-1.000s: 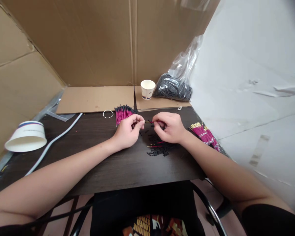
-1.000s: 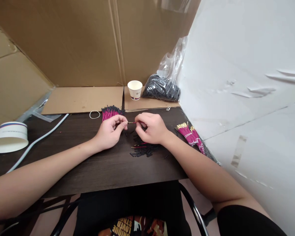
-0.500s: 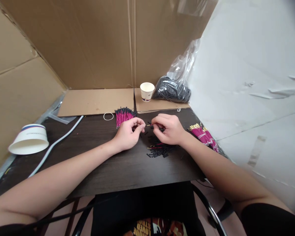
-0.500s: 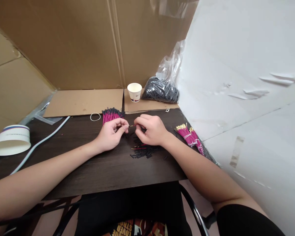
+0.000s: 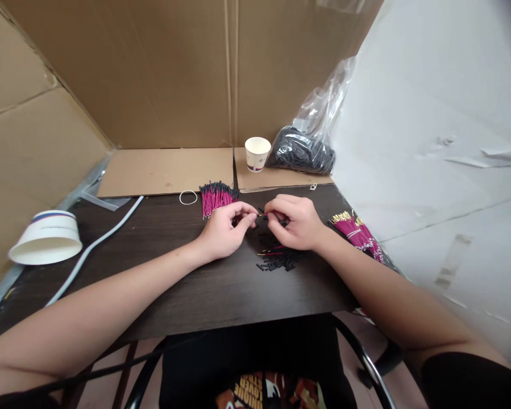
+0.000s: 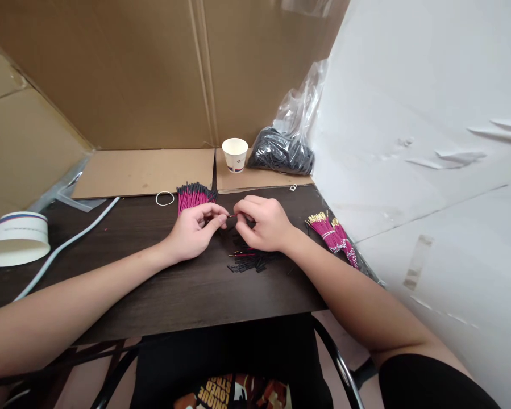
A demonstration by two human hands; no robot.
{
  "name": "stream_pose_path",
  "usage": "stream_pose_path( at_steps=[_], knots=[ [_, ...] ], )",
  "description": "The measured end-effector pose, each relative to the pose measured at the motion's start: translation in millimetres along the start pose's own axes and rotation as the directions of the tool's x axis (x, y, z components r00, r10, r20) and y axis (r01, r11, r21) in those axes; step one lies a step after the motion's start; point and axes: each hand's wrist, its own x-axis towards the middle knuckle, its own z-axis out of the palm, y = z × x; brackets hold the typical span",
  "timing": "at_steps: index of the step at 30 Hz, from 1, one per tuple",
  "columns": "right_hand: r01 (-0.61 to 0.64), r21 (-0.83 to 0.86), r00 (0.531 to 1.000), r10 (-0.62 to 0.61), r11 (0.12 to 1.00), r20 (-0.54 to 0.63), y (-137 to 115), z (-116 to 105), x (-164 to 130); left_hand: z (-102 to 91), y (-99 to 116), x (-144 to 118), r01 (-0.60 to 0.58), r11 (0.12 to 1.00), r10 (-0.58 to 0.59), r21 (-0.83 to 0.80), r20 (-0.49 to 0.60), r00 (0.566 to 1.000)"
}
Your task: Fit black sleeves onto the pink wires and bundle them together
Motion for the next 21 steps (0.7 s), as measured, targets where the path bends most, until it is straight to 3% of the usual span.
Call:
stream_pose_path(
  at_steps=[8, 21],
  knots=[
    [0.014, 0.014, 1.000, -0.014, 1.000, 0.007, 1.1, 0.5, -0.8, -1.1, 5.1, -0.3, -0.013, 0.998, 0.012, 0.054, 0.019, 1.000],
    [0.014, 0.008, 0.998, -0.014, 1.000, 0.057, -2.5, -1.9, 0.0, 0.7, 5.0, 0.5, 0.014, 0.999, -0.013, -0.034, 0.030, 0.999]
  ],
)
